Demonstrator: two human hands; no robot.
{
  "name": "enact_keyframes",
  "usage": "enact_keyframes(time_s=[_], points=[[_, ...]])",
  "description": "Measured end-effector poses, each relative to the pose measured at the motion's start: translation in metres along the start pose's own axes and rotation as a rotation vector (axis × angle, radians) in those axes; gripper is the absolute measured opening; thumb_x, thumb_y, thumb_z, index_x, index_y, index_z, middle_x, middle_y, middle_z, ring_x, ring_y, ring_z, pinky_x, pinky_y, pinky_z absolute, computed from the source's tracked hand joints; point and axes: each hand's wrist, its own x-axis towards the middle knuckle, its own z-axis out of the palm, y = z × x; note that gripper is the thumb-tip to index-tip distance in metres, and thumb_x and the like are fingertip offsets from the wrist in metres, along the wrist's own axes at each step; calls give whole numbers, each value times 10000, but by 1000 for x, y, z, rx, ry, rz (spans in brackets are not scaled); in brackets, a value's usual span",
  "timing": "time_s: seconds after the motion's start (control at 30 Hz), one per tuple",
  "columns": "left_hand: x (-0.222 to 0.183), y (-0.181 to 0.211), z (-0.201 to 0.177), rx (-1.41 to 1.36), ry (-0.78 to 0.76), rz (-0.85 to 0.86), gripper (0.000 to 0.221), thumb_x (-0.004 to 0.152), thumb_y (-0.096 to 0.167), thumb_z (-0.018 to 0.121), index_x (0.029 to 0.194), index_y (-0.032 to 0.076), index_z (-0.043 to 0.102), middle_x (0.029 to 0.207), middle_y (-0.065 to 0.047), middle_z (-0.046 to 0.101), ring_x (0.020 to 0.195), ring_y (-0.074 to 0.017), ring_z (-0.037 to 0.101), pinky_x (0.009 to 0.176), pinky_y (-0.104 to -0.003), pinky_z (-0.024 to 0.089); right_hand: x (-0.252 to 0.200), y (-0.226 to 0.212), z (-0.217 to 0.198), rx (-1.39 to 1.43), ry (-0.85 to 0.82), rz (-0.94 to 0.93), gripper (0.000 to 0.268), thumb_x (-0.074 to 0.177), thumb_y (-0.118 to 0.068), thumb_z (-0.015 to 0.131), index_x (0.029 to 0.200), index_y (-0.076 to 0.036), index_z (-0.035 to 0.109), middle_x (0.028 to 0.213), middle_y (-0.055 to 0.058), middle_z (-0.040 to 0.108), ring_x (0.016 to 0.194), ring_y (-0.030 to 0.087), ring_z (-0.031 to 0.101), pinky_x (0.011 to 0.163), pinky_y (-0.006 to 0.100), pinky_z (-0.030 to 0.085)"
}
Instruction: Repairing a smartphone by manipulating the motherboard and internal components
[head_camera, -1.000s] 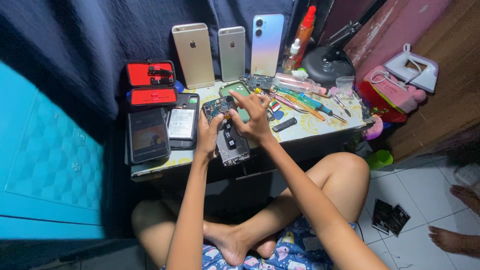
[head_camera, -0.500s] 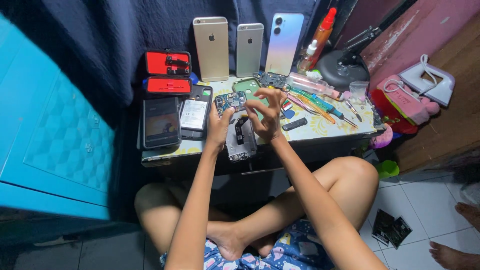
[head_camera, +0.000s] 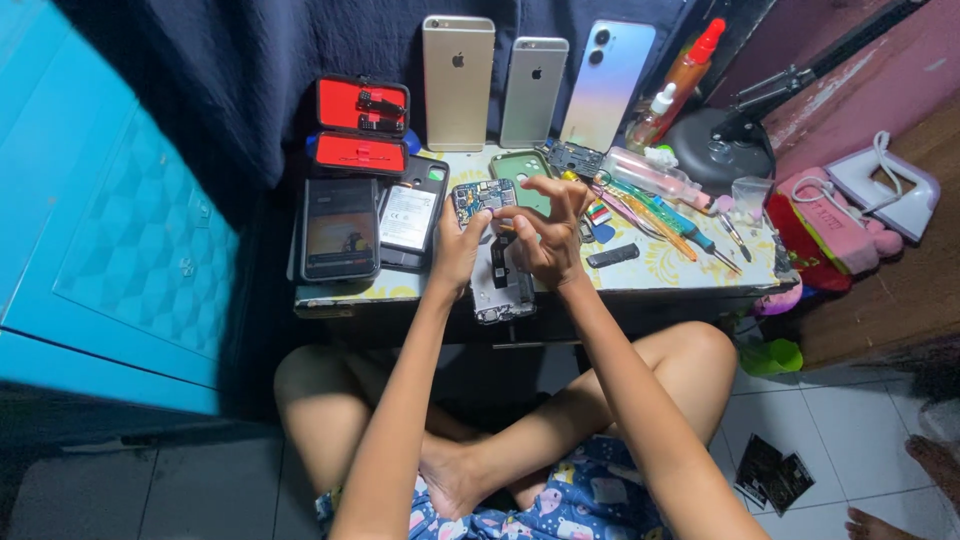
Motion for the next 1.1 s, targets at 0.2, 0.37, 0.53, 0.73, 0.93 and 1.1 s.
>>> enact_keyframes(time_s=[0.2, 0.37, 0.53, 0.73, 0.93, 1.1], points=[[1, -1, 0, 43, -17, -7, 348, 876, 178, 704, 1196, 63, 629, 1043, -123, 718, 970, -186, 652, 859, -410, 547, -1, 6, 5, 43, -28, 56, 369, 1057, -362, 455, 928, -311, 797, 1232, -29, 615, 1093, 201, 478, 1062, 388, 269], [1, 4, 0, -24, -47, -39, 373, 893, 161, 688, 1242, 53, 611, 1106, -106, 691, 1028, -187, 627, 915, -410, 536, 6, -2, -4, 105, -15, 107, 340, 1057, -374, 466, 1030, -300, 797, 1230, -33, 586, 1090, 204, 455, 1058, 365, 294], [3, -9, -3, -60, -87, -58, 402, 911, 158, 677, 1283, 35, 587, 1126, -125, 687, 1044, -206, 640, 936, -417, 533, 5, -2, -3, 113, 12, 145, 363, 1059, -368, 454, 1013, -283, 804, 1217, -17, 576, 1081, 210, 426, 1058, 371, 279], [2, -1, -4, -34, -85, -55, 453, 927, 148, 671, 1343, 22, 543, 1183, -146, 669, 1084, -218, 642, 964, -423, 530, -1, 2, 0, 21, -44, 97, 328, 1037, -398, 495, 984, -295, 801, 1243, -8, 605, 1133, 248, 433, 1089, 395, 264], [2, -20, -1, -27, -58, -31, 556, 922, 123, 675, 1430, 10, 482, 1369, -170, 592, 1283, -252, 548, 1127, -469, 409, 1, -3, -4, 7, 1, 10, 325, 1022, -326, 499, 1032, -252, 815, 1196, 21, 640, 1085, 269, 492, 1063, 410, 365], [1, -17, -3, -38, -27, -33, 560, 929, 136, 676, 1441, 18, 482, 1374, -161, 589, 1309, -253, 535, 1139, -482, 393, -7, 4, -11, 187, 83, 129, 404, 974, -426, 520, 1047, -152, 807, 994, 61, 666, 949, 246, 502, 1018, 415, 329]])
